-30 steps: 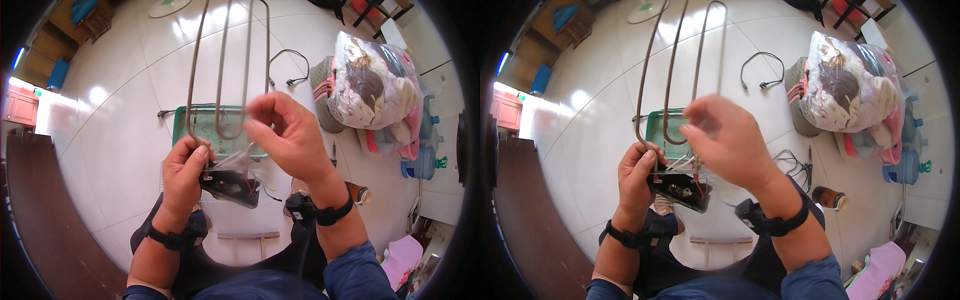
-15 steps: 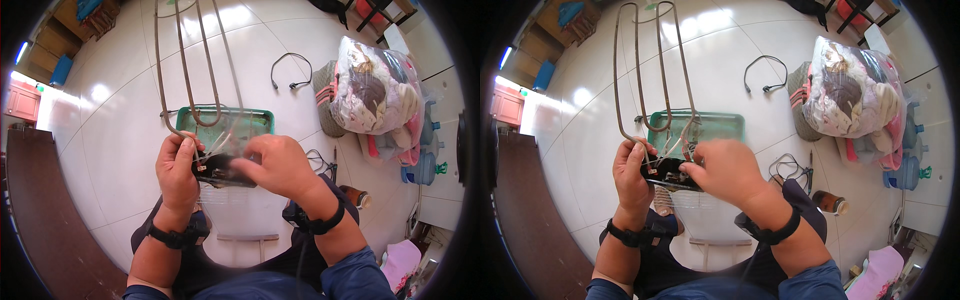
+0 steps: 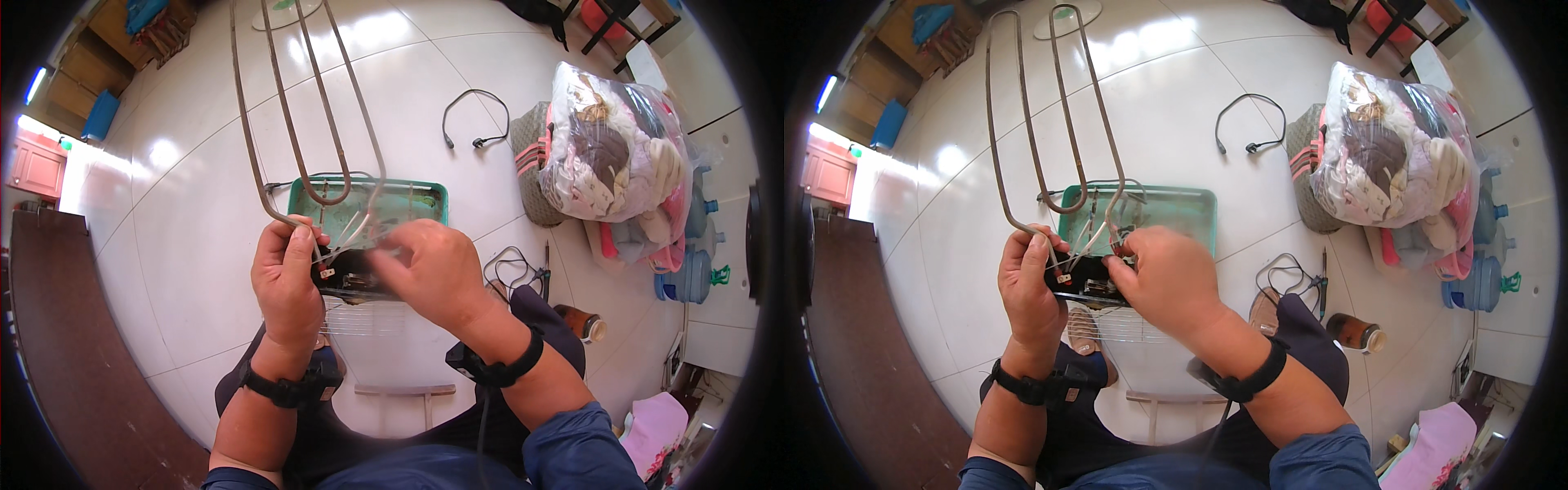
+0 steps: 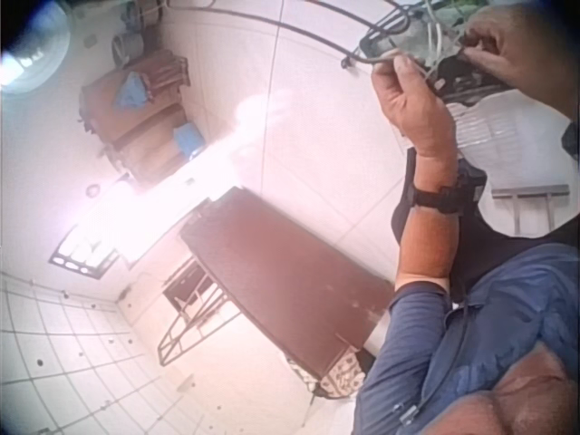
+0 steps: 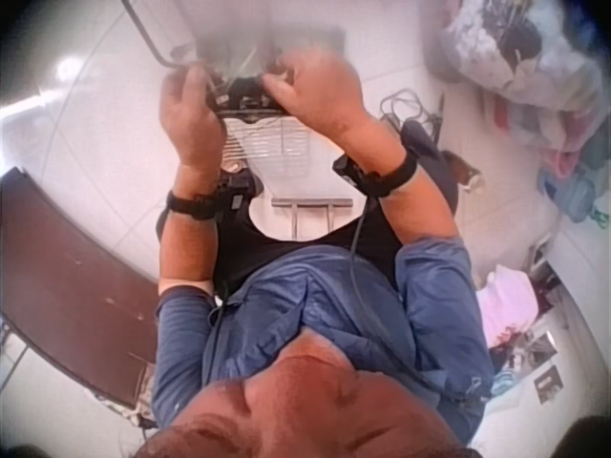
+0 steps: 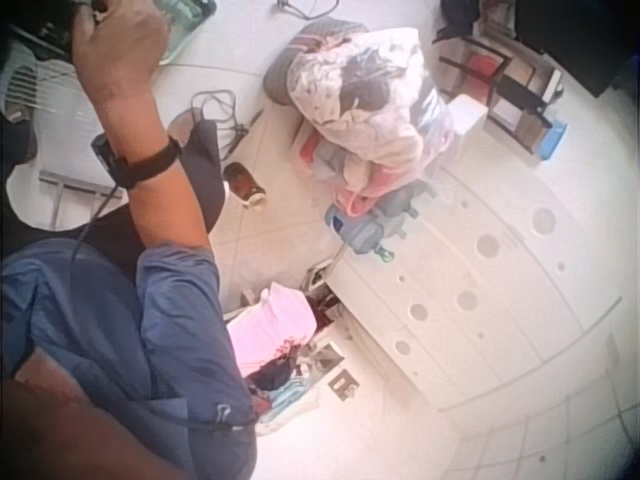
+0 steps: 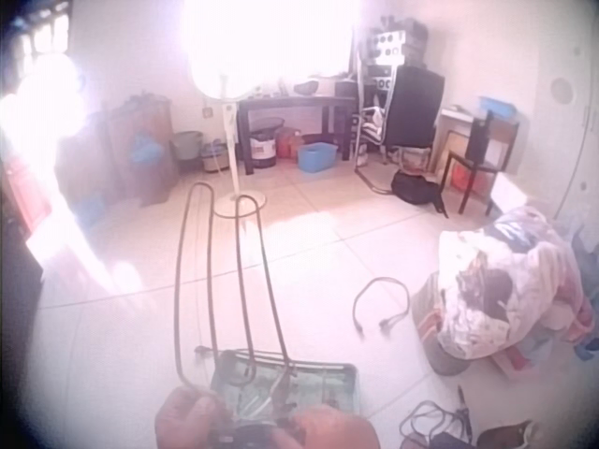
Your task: The person assembles an electric grill by handling a heating element and inserting it into a green plastic base.
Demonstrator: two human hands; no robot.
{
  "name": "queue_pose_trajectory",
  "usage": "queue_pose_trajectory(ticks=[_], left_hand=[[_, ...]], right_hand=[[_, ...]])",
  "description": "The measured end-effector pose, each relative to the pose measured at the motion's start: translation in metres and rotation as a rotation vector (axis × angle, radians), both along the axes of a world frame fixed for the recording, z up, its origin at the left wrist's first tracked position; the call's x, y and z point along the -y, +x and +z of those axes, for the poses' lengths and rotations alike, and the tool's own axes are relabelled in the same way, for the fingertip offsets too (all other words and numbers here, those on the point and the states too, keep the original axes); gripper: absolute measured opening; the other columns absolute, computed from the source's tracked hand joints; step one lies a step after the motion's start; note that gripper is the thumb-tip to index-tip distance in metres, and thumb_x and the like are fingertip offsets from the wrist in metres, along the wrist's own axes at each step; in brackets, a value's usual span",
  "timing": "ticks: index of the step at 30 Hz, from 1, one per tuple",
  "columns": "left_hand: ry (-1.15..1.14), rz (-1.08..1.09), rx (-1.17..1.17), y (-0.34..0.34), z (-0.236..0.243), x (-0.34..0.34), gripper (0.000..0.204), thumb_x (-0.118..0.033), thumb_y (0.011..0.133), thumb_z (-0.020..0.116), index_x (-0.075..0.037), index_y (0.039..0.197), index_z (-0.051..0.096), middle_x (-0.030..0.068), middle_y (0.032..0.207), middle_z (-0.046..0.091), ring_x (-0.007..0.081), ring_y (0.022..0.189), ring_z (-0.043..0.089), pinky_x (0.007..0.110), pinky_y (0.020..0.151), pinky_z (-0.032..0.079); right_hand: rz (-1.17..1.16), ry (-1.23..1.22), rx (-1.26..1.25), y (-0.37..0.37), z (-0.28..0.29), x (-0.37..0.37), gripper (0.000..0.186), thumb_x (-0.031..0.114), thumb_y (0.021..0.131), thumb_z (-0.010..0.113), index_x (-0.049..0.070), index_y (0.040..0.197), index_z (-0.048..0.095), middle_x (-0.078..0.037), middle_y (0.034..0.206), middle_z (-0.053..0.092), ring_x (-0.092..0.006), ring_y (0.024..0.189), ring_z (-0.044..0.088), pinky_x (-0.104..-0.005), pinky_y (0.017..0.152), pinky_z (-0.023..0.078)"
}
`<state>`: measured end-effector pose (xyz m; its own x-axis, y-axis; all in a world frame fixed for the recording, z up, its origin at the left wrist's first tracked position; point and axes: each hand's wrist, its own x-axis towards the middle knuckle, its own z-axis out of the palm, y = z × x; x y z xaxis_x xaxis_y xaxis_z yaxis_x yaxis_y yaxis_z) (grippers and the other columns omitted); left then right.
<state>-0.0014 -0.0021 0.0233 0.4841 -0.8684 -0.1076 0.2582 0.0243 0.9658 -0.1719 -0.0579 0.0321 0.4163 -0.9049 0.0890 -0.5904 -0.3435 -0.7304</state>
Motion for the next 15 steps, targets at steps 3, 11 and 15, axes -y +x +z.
queue_pose_trajectory(ticks=[3, 11, 15], left_hand=[[0.001, 0.005, -0.002, 0.0, 0.0007, 0.0002, 0.013, -0.016, 0.101, 0.056, -0.006, 0.106, 0.061, 0.0003, 0.091, 0.063, 0.008, 0.084, 0.06, 0.021, 0.071, 0.046], [0.0, 0.006, -0.018, 0.004, 0.0027, 0.0014, 0.014, -0.016, 0.1, 0.055, -0.005, 0.106, 0.061, 0.0017, 0.091, 0.063, 0.009, 0.083, 0.061, 0.021, 0.07, 0.047], [-0.033, 0.004, -0.026, 0.0083, 0.0046, 0.0021, 0.014, -0.016, 0.1, 0.055, -0.004, 0.105, 0.06, 0.0027, 0.09, 0.063, 0.0098, 0.083, 0.061, 0.021, 0.07, 0.048]], right_hand=[[-0.002, -0.023, 0.012, 0.0007, 0.0011, -0.0003, 0.02, 0.023, 0.08, 0.072, 0.003, 0.082, 0.072, -0.012, 0.076, 0.067, -0.0279, 0.066, 0.064, -0.0385, 0.063, 0.052], [0.003, -0.048, 0.036, -0.0008, 0.0051, -0.001, 0.019, 0.021, 0.08, 0.073, 0.003, 0.087, 0.071, -0.012, 0.078, 0.067, -0.0269, 0.066, 0.064, -0.0382, 0.064, 0.052], [0.039, 0.006, 0.069, -0.0039, 0.01, 0.0002, 0.018, 0.018, 0.081, 0.073, 0.003, 0.091, 0.071, -0.012, 0.081, 0.068, -0.0243, 0.064, 0.065, -0.0354, 0.064, 0.052]])
